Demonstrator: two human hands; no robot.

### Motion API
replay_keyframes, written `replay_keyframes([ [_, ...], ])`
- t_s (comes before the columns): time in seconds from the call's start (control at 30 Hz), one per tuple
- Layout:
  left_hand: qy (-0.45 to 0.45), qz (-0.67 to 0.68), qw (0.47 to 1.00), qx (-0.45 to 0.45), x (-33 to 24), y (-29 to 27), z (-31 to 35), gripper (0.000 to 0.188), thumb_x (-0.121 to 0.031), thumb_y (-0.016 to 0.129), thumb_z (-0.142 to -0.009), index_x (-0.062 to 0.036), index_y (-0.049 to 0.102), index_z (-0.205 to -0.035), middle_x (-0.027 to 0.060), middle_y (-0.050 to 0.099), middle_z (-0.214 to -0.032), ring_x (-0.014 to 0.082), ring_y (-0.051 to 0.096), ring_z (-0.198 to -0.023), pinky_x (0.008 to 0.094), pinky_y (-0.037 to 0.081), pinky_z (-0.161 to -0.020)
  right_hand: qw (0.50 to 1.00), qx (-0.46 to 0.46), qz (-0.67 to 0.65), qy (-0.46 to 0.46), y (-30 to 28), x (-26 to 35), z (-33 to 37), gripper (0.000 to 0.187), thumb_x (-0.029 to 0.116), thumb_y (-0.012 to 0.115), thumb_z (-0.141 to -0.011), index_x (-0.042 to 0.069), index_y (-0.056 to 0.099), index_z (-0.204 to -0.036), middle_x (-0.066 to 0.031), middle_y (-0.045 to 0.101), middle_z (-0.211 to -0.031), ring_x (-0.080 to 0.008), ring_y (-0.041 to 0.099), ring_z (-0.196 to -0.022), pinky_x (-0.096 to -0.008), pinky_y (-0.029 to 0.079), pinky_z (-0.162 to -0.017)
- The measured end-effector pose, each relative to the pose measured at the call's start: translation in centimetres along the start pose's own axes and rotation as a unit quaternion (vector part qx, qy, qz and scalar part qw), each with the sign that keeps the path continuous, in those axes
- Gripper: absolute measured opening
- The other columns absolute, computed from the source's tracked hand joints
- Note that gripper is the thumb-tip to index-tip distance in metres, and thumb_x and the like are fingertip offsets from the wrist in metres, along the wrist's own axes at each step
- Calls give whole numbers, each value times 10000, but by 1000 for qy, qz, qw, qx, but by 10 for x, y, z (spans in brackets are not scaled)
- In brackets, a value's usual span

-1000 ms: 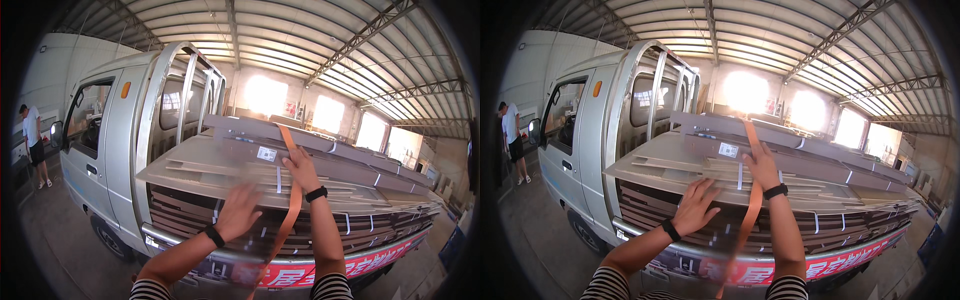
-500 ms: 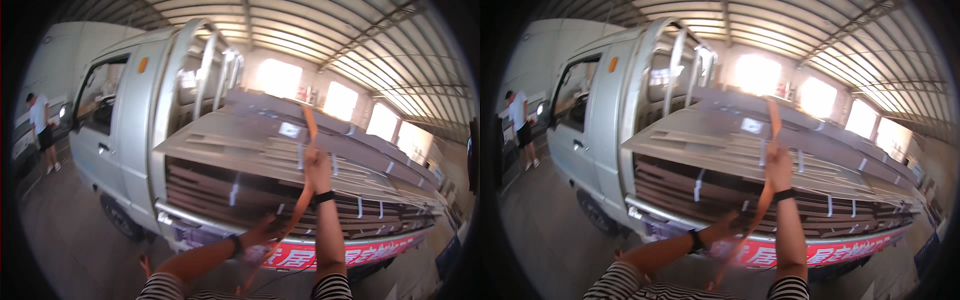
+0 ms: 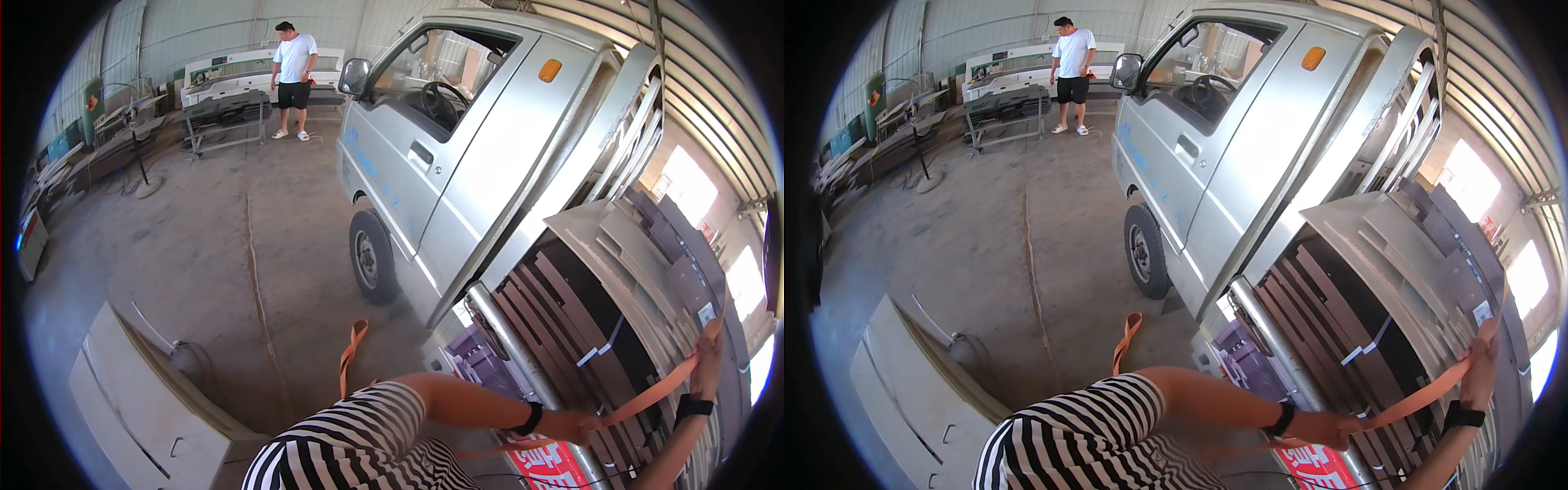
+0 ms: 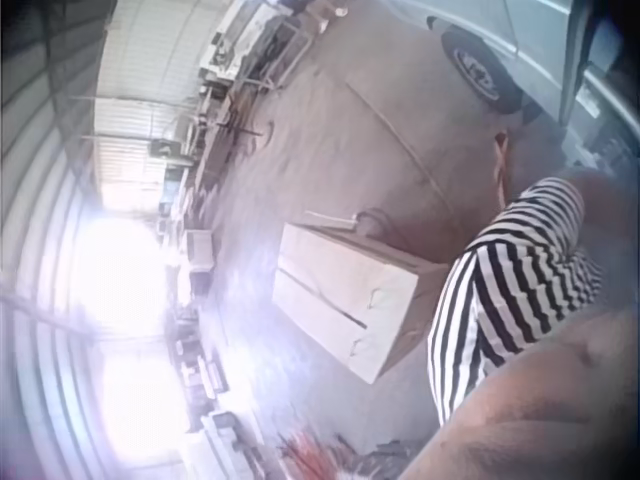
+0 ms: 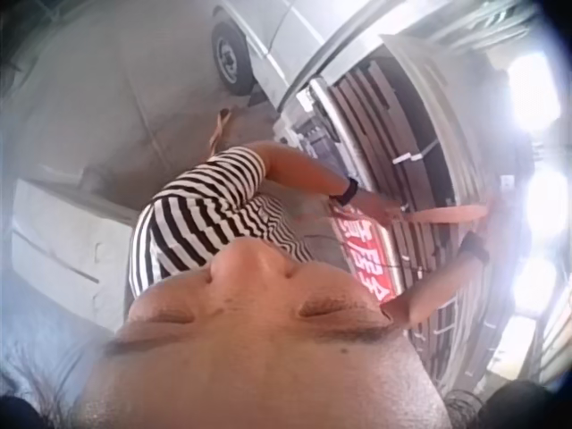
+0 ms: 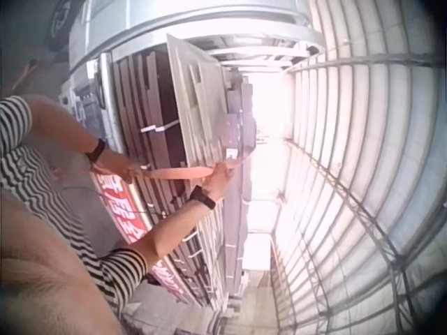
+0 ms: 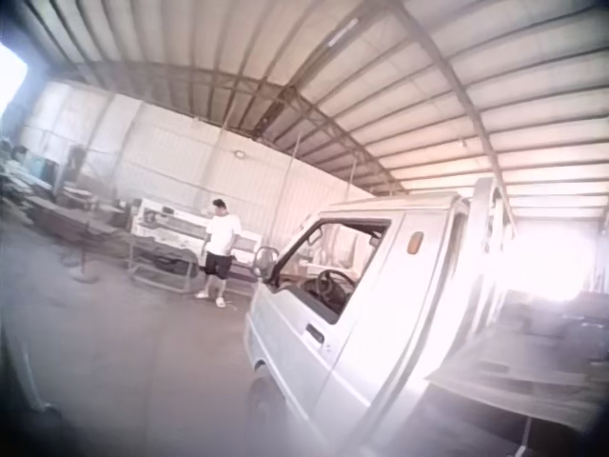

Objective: Securing a stack of wooden boards on the back of a truck using straps.

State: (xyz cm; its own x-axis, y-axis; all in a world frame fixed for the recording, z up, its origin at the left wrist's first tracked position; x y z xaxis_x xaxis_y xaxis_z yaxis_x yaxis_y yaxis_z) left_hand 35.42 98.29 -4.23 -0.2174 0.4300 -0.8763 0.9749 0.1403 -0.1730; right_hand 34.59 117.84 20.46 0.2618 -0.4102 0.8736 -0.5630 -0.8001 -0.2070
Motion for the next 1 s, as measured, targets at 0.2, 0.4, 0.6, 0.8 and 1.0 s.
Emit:
replay_keyframes([
  [0.2, 23, 217, 974, -54, 14, -46, 13, 978, -391, 729, -766, -41, 115, -1443, 187, 200, -1470, 293, 230, -1349, 390, 238, -1089, 990, 35, -95, -94, 64, 18, 24, 171, 185, 527, -931, 81, 564, -1061, -26, 588, -1006, -172, 560, -966, -307, 457, -888],
  [0.4, -20, 94, 995, 5, -7, -31, -27, 950, -310, 765, -749, -29, 131, -1399, 208, 392, -1295, 286, 387, -1235, 392, 326, -1019, 986, -42, -146, 62, 80, 22, 11, 293, 91, 468, -914, -64, 490, -1160, -138, 563, -1115, -214, 569, -995, -374, 488, -895],
  [0.6, -90, 200, 975, 21, -20, 4, 17, 200, -240, 532, -940, -66, 525, -1037, -6, 567, -762, 63, 536, -680, 210, 438, -572, 983, -37, 179, 31, 45, 20, 35, 463, 121, 537, -885, 18, 430, -1324, -60, 516, -1015, -134, 488, -937, -226, 397, -800],
  [0.8, -15, 72, 997, -32, -48, -49, 77, 242, -235, 487, -954, -15, 554, -1028, 14, 567, -674, 95, 553, -588, 233, 452, -546, 977, -134, 164, -34, 58, 23, 104, 580, 280, 628, -874, 5, 405, -1334, -162, 481, -1254, -224, 484, -1128, -325, 410, -914],
  [1.0, -135, 62, 970, -195, -41, -137, 111, 234, -222, 485, -948, -32, 580, -1045, 23, 567, -667, 99, 557, -590, 223, 444, -560, 962, -243, 113, -44, 30, -21, 227, 233, 102, 521, -921, 6, 522, -1134, -72, 589, -1064, -156, 538, -1013, -278, 406, -910],
])
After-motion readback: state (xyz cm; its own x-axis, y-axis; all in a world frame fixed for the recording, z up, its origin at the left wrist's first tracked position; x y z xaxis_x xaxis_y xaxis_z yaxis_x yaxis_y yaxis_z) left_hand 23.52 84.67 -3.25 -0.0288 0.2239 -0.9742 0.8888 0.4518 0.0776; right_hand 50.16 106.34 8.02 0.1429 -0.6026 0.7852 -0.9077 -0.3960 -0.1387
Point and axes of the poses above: each hand's wrist, its own z-axis away from the middle knuckle, its own y-axis out of the palm, x = y × z, the point moved 8 cm from there along -z, towards the middle knuckle
